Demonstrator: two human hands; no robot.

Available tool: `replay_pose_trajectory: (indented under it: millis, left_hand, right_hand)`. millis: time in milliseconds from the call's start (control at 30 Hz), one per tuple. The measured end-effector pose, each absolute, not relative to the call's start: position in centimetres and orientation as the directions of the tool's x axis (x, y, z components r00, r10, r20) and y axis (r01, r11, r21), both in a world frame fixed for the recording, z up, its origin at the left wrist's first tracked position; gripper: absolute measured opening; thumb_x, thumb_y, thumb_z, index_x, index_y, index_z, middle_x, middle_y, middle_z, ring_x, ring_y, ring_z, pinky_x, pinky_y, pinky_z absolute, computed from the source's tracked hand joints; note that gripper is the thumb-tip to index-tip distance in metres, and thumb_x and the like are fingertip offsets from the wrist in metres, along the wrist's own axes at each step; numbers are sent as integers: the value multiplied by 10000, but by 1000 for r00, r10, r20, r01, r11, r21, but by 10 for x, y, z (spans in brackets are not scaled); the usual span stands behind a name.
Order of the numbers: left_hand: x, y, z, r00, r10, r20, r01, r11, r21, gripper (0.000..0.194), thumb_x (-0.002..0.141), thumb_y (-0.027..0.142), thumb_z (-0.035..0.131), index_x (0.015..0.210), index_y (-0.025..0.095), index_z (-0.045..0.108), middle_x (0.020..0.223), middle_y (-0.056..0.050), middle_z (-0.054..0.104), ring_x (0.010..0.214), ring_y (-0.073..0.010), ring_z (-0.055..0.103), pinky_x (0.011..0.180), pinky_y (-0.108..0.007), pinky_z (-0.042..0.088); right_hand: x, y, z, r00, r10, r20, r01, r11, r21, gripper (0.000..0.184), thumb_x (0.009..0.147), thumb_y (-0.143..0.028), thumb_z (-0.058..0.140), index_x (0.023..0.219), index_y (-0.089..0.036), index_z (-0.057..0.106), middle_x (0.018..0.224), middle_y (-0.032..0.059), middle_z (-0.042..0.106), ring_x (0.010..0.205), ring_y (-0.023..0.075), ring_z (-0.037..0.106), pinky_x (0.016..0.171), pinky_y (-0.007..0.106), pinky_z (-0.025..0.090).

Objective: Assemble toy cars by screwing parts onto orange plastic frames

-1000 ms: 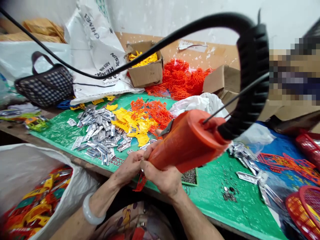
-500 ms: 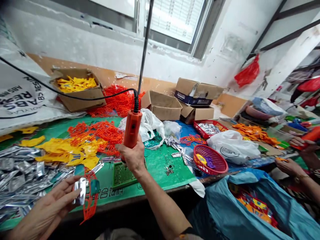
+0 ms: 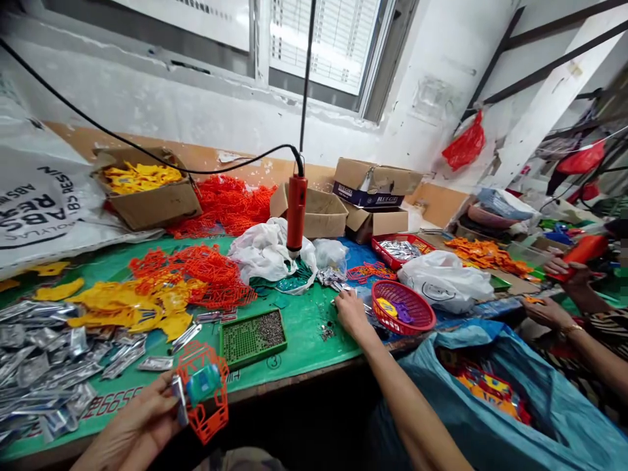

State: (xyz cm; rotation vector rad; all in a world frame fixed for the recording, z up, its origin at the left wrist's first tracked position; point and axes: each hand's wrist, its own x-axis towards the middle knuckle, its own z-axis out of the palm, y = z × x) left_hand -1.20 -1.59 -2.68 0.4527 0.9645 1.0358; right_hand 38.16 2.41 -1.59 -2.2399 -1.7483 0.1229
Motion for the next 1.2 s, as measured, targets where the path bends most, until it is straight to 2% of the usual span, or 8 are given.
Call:
replay_pose_trajectory:
  millis: [200,400,500,567,667,867,1033,1200]
  left_hand:
    - [5,-22,-9,313,860,-403,-609,508,610,598,600,52,718,1181,182,657,1033,-93,769,874,-267,735,814,-402,596]
    - [23,-18,1,118,887,-447,-711,389,586,322,674,169,819,980,164,720,951,-58,780,825,-224,728,748,-343,605]
    - [32,-16,-3,114,927,-356,-740,318,592,317,632,239,880,897,170,720,881,-42,779,796,-214,725,727,-315,595]
    - [34,-18,-6,114,951,-288,-744,274,610,355,638,277,888,935,178,721,908,-38,779,809,-209,725,740,-303,585]
    - [29,-26,-9,82,965,-250,-734,228,639,396,648,298,890,990,193,720,937,-28,781,804,-191,721,740,-282,571]
    - [16,-44,-5,-7,961,-277,-712,190,676,392,538,312,943,837,181,727,790,5,767,684,-144,689,681,-242,544]
    - [23,-48,-4,-1,964,-266,-667,197,718,383,545,351,931,797,184,696,740,18,731,657,-146,670,671,-253,529]
    - [24,-45,-10,-18,965,-260,-498,217,840,463,659,450,854,1017,207,688,851,-13,696,776,-189,656,727,-286,508]
  right_hand:
    - [395,37,-21,225,972,63,948,-204,-242,271,941,-328,594,1151,-158,623,1182,90,636,1039,222,631,887,434,538]
    - [343,19,-7,110,985,132,842,-22,-538,287,957,-337,469,988,-175,705,1030,118,652,965,239,618,768,354,509]
    - [279,0,-3,-107,994,35,609,94,-787,371,940,-485,481,974,-191,705,749,24,651,639,155,603,564,277,500]
    - [238,-9,1,-258,964,-68,146,-30,-989,340,837,-480,656,992,-183,713,712,3,636,575,125,552,523,258,473]
    - [197,-14,6,-336,940,-68,-194,-140,-971,353,670,-367,837,970,-201,753,825,5,658,678,117,577,606,245,488]
    - [183,-14,7,-374,927,-27,-201,-109,-973,358,627,-320,856,966,-233,783,1018,1,591,615,60,529,548,224,461]
    - [184,-20,3,-470,867,-166,-258,-315,-913,505,578,-306,879,1054,-195,750,819,-16,678,603,79,530,581,235,450]
    - [184,-21,1,-464,863,-200,-275,-355,-893,533,536,-215,861,1037,-160,688,633,-67,631,500,61,479,504,207,362]
